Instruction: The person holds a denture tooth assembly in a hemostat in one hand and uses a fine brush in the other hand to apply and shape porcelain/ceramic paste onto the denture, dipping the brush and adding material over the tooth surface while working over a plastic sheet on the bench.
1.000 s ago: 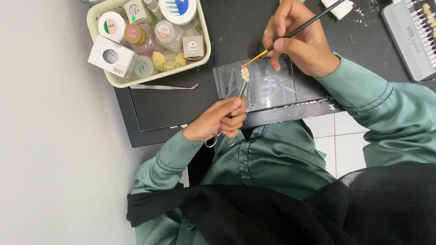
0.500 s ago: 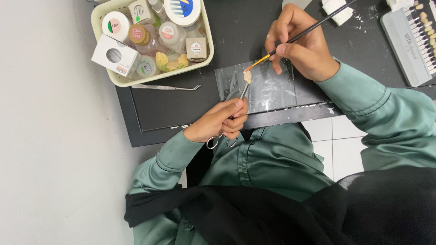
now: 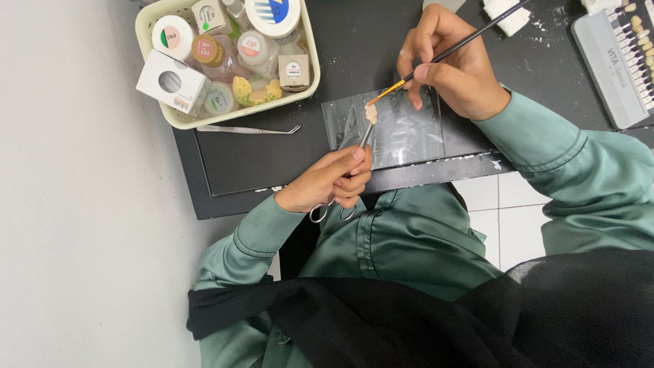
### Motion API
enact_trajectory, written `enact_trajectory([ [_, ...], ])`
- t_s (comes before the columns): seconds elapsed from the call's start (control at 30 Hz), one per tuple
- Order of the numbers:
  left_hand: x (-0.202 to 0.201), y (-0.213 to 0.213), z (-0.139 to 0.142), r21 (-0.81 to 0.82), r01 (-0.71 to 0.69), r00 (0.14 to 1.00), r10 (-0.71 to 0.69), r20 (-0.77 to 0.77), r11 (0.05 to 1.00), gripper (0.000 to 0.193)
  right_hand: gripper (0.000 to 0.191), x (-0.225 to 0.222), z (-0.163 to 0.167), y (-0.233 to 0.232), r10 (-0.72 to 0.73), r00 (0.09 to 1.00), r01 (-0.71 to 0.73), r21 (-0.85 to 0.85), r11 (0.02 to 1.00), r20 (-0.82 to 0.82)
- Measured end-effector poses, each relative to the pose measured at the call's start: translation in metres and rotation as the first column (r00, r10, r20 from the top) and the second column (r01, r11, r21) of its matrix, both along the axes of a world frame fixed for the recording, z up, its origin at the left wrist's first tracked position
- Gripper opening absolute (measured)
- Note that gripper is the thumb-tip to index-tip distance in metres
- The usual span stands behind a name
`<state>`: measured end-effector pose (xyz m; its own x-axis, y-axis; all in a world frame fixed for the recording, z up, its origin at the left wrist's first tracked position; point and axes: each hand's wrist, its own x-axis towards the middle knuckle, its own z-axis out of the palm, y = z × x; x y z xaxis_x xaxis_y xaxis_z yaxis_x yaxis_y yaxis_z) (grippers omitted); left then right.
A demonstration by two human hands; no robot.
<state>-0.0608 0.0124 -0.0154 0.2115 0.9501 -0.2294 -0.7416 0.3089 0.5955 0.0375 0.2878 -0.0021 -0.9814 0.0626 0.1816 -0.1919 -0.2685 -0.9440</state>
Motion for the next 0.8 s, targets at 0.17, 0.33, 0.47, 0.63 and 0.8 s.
enact_trajectory([
  [0.17,0.0001,-0.0004,0.0014,-0.002,-0.002,1.0,0.002,0.003,1.0,0.038,0.018,-0.0005,0.0014,-0.0008,0.004,1.0,-0.004,0.016,1.0,0.0],
  [0.33,0.0004,-0.001,0.0023,-0.01,-0.004,1.0,0.004,0.007,1.0,0.039,0.017,0.0014,-0.0006,-0.0005,-0.014,1.0,0.014,0.012,1.0,0.022],
  [0.47,-0.0006,-0.0009,0.0032,-0.014,-0.028,0.998,0.028,0.052,1.0,0.039,0.017,0.0032,-0.0032,-0.0003,-0.113,0.993,0.112,0.056,0.992,0.016],
  [0.63,-0.0032,-0.0036,0.0064,-0.023,-0.08,0.996,0.081,0.033,0.996,0.041,0.025,0.0051,-0.0022,-0.0053,-0.186,0.979,0.2,0.501,0.842,-0.079],
  [0.8,-0.003,-0.0025,0.0057,-0.025,-0.094,0.994,0.095,0.06,0.995,0.041,0.027,0.0023,0.0017,-0.009,-0.145,0.989,0.106,0.531,0.841,0.032],
])
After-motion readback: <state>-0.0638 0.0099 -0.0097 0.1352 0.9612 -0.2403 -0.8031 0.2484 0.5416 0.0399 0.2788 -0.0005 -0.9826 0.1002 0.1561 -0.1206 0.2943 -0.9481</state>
